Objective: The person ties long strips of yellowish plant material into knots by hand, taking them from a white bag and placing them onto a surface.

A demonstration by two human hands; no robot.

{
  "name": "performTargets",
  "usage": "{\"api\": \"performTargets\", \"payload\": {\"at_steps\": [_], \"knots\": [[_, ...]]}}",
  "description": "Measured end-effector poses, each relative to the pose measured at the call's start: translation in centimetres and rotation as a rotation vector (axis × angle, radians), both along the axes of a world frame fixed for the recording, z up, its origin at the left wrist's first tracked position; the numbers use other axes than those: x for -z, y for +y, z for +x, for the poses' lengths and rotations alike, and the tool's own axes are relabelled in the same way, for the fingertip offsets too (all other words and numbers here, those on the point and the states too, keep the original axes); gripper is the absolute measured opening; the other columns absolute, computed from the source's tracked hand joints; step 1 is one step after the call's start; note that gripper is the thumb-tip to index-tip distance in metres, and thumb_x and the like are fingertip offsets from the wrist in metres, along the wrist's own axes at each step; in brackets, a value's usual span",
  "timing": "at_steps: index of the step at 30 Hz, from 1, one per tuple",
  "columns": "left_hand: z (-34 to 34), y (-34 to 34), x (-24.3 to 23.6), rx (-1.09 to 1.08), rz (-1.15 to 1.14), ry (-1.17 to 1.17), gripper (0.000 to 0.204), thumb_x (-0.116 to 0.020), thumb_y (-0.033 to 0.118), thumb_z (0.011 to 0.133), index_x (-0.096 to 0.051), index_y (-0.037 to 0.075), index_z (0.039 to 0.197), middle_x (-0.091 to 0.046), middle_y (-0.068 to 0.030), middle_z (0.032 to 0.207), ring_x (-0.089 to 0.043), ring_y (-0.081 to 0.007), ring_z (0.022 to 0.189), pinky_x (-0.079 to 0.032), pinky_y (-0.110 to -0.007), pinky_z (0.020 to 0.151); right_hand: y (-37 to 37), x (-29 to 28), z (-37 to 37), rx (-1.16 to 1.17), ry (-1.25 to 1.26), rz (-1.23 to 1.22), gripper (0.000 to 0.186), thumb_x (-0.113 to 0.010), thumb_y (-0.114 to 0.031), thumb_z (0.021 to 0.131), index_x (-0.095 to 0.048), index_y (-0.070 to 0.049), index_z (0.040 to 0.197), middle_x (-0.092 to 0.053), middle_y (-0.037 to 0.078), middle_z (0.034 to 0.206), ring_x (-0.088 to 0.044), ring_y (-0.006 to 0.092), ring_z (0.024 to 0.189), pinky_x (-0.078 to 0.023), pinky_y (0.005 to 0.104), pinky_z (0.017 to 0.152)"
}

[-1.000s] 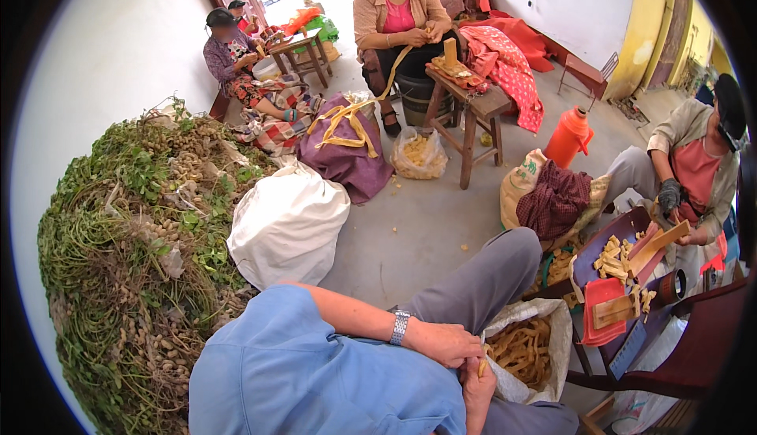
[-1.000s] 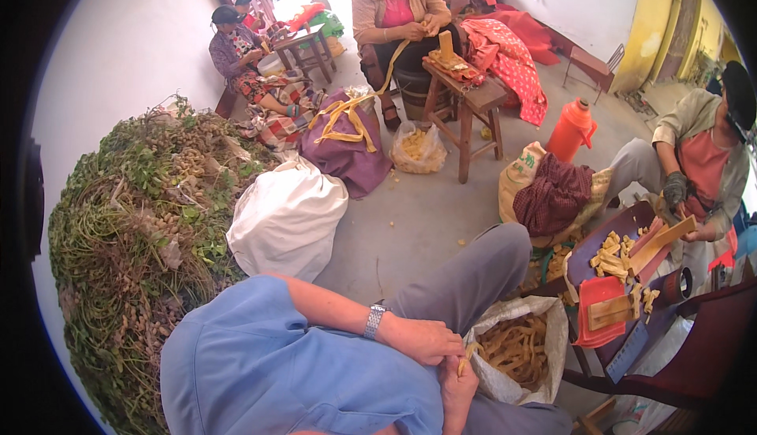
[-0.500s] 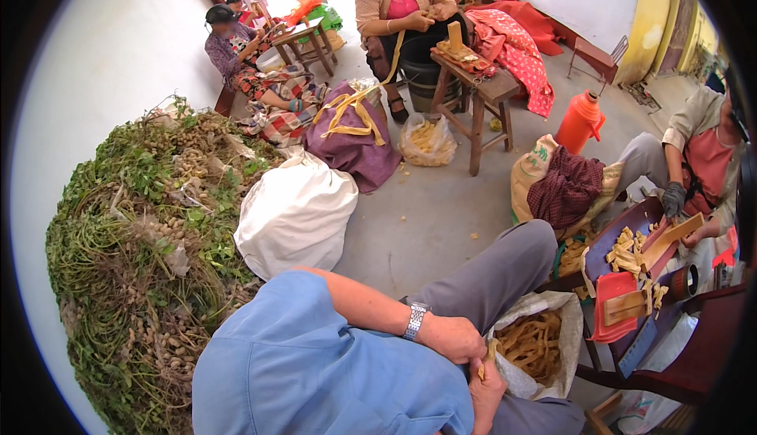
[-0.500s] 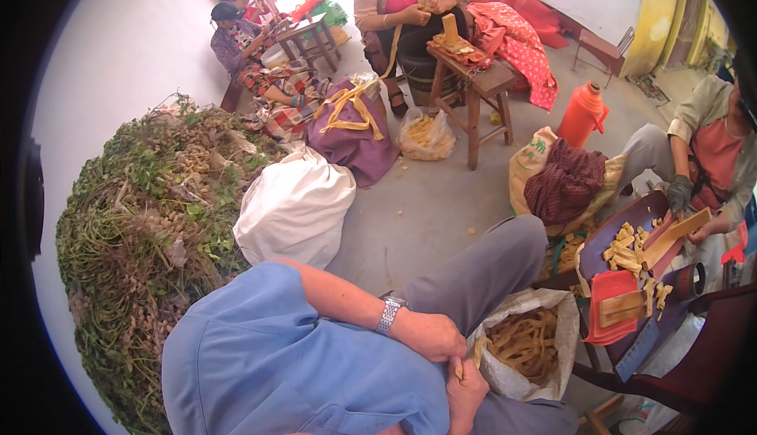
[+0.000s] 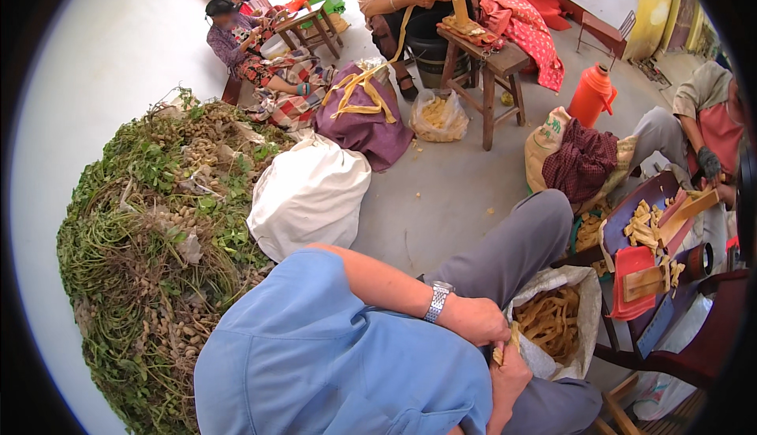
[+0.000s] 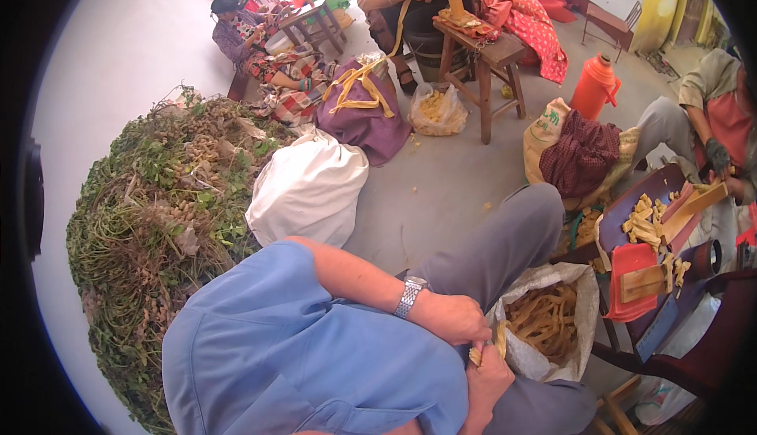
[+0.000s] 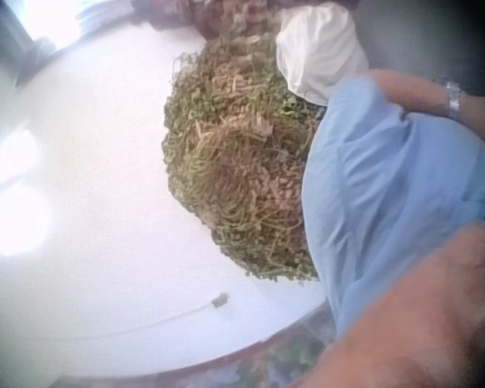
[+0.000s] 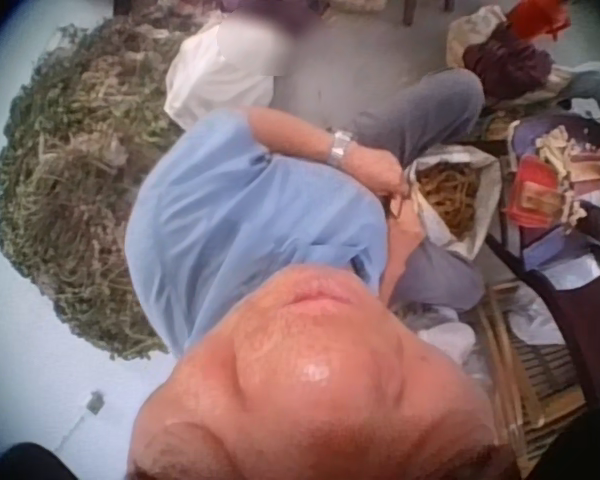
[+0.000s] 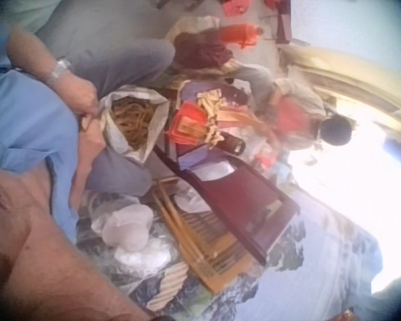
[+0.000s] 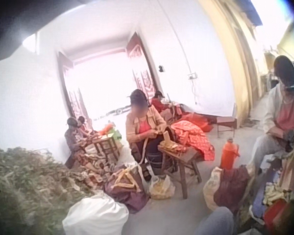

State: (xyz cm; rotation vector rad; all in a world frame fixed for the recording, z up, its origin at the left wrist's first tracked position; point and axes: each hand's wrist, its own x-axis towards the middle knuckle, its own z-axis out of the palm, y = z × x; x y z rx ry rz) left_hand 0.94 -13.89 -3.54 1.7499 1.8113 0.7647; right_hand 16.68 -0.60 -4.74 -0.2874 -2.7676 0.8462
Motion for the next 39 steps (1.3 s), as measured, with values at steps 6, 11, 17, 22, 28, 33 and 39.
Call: {"api": "performTargets", "payload": {"at_steps": [6, 11, 17, 22, 28, 33, 39], "knots": [[0.8, -0.4, 0.7, -0.050, -0.019, 0.041, 0.016, -0.060, 0.017, 0.088, -0.058, 0.001, 0.085, -0.065, -0.0157, 0.076, -0.067, -0.0350, 0.075, -0.051, -0.045, 0.069, -0.5, -0.7, -0.3, 0.027, 0.005, -0.142, 0.033, -0.069, -0.019, 0.092, -0.050, -0.005, 0.069, -0.051, 0.017, 0.059, -0.052, 0.0362, 0.051, -0.041, 0.0453, 0.050], [0.7, 0.0, 0.2, -0.034, -0.038, 0.180, 0.020, -0.061, 0.021, 0.088, -0.052, 0.003, 0.088, -0.062, -0.0128, 0.074, -0.064, -0.0331, 0.071, -0.049, -0.044, 0.068, -0.5, -2.0, -0.1, 0.065, -0.018, -0.359, 0.035, -0.071, -0.018, 0.091, -0.050, -0.004, 0.067, -0.050, 0.017, 0.059, -0.048, 0.0352, 0.050, -0.039, 0.0430, 0.049], [1.1, 0.2, 1.1, 0.011, -0.128, 0.182, 0.021, -0.062, 0.022, 0.087, -0.053, 0.003, 0.087, -0.063, -0.0134, 0.080, -0.064, -0.0327, 0.075, -0.049, -0.044, 0.072, -0.2, -1.7, 0.3, -0.047, 0.033, -0.369, 0.037, -0.072, -0.018, 0.091, -0.047, -0.005, 0.066, -0.050, 0.016, 0.059, -0.051, 0.0335, 0.050, -0.040, 0.0423, 0.049], [0.6, 1.1, 0.3, 0.049, -0.089, 0.166, 0.021, -0.060, 0.021, 0.088, -0.052, 0.002, 0.087, -0.061, -0.0146, 0.079, -0.063, -0.0346, 0.078, -0.049, -0.045, 0.073, -0.6, -1.8, 0.6, 0.030, 0.008, -0.475, 0.036, -0.072, -0.019, 0.091, -0.049, -0.003, 0.068, -0.051, 0.016, 0.060, -0.051, 0.0333, 0.051, -0.042, 0.0411, 0.050], [0.4, 1.1, 1.5, -0.063, -0.278, -0.378, 0.022, -0.050, 0.017, 0.098, -0.052, 0.001, 0.113, -0.065, -0.0231, 0.095, -0.064, -0.0431, 0.091, -0.050, -0.049, 0.080, -0.3, -1.5, 1.2, 0.177, -0.210, -0.818, 0.032, -0.070, -0.032, 0.094, -0.059, -0.003, 0.104, -0.065, 0.015, 0.092, -0.061, 0.0223, 0.080, -0.050, 0.0333, 0.074], [0.0, 2.0, 1.8, -0.240, -0.439, -0.533, 0.022, -0.045, 0.014, 0.102, -0.049, 0.001, 0.119, -0.066, -0.0194, 0.095, -0.066, -0.0318, 0.089, -0.051, -0.041, 0.079, 0.4, -2.2, 2.2, 0.086, -0.206, -1.013, 0.027, -0.070, -0.024, 0.094, -0.061, -0.004, 0.110, -0.062, 0.011, 0.115, -0.059, 0.0201, 0.103, -0.047, 0.0314, 0.091], [0.1, 2.5, 2.7, -0.257, -0.492, -0.680, 0.030, -0.048, 0.030, 0.106, -0.049, 0.001, 0.115, -0.055, -0.0046, 0.090, -0.053, -0.0146, 0.078, -0.048, -0.031, 0.074, 2.1, 1.9, 6.1, -0.134, -0.073, -1.112, 0.037, -0.073, -0.020, 0.090, -0.063, -0.004, 0.122, -0.057, 0.011, 0.129, -0.055, 0.0178, 0.117, -0.042, 0.0318, 0.101]]}}
